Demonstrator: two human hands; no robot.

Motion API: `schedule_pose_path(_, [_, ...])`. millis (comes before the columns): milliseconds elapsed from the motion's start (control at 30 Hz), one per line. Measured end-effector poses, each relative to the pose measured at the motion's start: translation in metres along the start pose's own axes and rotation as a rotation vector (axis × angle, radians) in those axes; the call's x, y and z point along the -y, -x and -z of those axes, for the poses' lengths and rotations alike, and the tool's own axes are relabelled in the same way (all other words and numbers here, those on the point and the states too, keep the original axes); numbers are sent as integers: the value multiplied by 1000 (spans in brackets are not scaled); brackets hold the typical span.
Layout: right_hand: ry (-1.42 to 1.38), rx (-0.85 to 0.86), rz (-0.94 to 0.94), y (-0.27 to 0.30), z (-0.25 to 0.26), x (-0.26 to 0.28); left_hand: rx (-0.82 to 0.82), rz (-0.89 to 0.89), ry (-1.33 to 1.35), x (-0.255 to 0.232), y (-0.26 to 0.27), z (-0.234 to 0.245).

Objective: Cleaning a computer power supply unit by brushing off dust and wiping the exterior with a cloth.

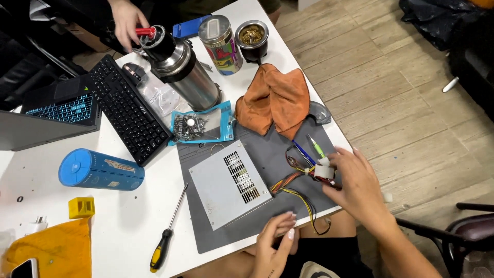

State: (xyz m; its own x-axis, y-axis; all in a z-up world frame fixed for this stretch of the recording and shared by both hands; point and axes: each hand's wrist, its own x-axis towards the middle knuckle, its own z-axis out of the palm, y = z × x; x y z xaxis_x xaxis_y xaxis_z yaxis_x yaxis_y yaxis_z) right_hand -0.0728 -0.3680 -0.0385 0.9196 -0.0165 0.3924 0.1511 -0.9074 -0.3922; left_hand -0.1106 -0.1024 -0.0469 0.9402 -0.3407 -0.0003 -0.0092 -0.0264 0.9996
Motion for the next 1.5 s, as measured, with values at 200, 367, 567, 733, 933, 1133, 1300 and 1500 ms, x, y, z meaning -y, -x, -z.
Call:
schedule_pose_path(200, [132, -53, 66, 12, 46, 55, 188, 124, 252, -15, -28, -20])
schedule_pose_path(367, [-45, 39, 17, 49, 45, 61, 133, 321, 348, -38, -27, -25])
schedule_pose_path(567, [-472, 226, -10, 79, 34, 58, 50, 446, 589, -32, -19, -27])
schedule_pose_path(733, [-520, 376, 129, 86, 22, 57, -139, 667, 850, -33, -26, -20])
schedule_pose_path(933, [-837, 819, 267, 23, 52, 52, -231, 606, 685, -14, -1, 13])
schedule_pose_path(1133, [-1347, 741, -482, -31, -11, 52, -91, 504, 571, -28, 18, 75])
schedule_pose_path(1300, [-1285, 1027, -928, -104, -50, 109, 112, 394, 363, -55, 16, 114])
schedule_pose_path(1500, [-1402, 1198, -869, -125, -84, 134, -69, 368, 543, -52, 10, 148])
